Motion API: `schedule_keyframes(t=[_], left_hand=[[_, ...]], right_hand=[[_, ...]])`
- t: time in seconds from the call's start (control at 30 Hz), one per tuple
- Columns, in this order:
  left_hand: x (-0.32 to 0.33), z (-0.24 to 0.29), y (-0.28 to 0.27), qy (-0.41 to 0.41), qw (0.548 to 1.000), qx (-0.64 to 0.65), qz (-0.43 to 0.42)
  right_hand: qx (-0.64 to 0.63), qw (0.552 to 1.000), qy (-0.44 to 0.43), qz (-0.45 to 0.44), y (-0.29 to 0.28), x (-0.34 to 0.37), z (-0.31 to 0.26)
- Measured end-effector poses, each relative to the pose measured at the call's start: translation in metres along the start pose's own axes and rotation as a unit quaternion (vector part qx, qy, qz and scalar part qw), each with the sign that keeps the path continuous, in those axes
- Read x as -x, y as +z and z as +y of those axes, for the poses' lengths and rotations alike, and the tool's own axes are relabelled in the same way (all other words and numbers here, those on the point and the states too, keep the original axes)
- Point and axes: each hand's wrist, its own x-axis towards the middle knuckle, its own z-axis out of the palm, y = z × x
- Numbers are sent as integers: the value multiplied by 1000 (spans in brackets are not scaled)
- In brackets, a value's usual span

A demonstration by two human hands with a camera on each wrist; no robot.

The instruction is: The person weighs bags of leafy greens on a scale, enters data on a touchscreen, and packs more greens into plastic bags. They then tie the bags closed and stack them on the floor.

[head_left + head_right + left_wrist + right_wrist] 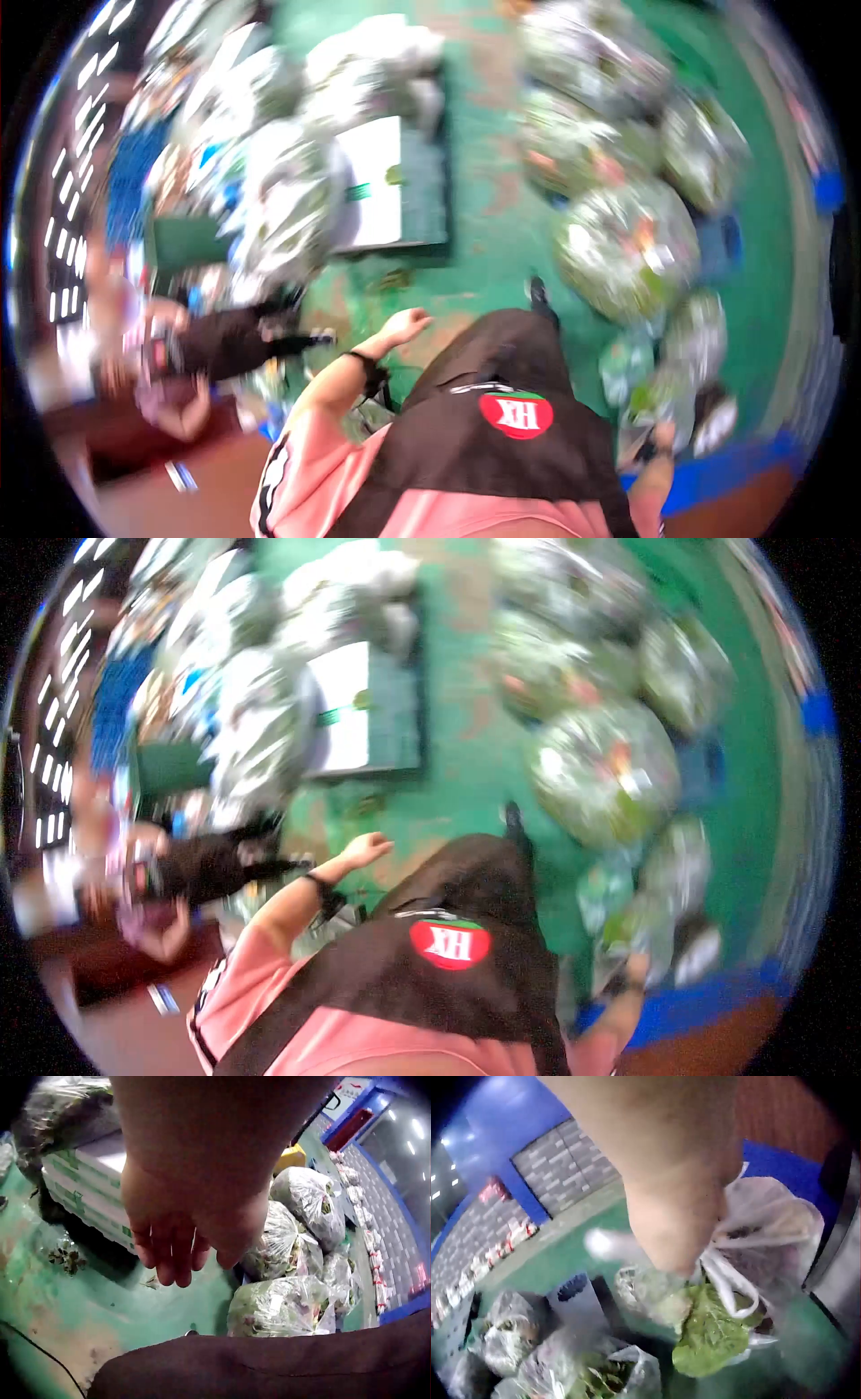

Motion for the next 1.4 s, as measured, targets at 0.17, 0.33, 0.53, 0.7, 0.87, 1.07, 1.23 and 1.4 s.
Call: schedule_keyframes(t=[0.17,0.33,0.53,0.7,0.87,1.07,1.23,1.4], left_hand=[[45,4,22,11,986,153,68],[123,-29,81,-27,942,266,202],[198,-92,204,-150,784,481,363],[242,-114,322,-238,651,543,474],[301,-116,415,-321,429,625,568],[382,-154,487,-351,159,600,701],[464,-227,488,-291,-99,579,755],[517,-313,503,-213,-249,521,788]], right_hand=[[92,995,16,18,89,-56,-153],[165,948,-141,-233,254,-199,-320],[233,831,-307,-402,528,-151,-486],[345,678,-403,-508,723,-52,-455],[481,508,-304,-646,803,172,-349],[562,175,-442,-677,817,376,-247],[579,64,-458,-672,833,454,-232],[572,49,-539,-616,887,438,-241]])
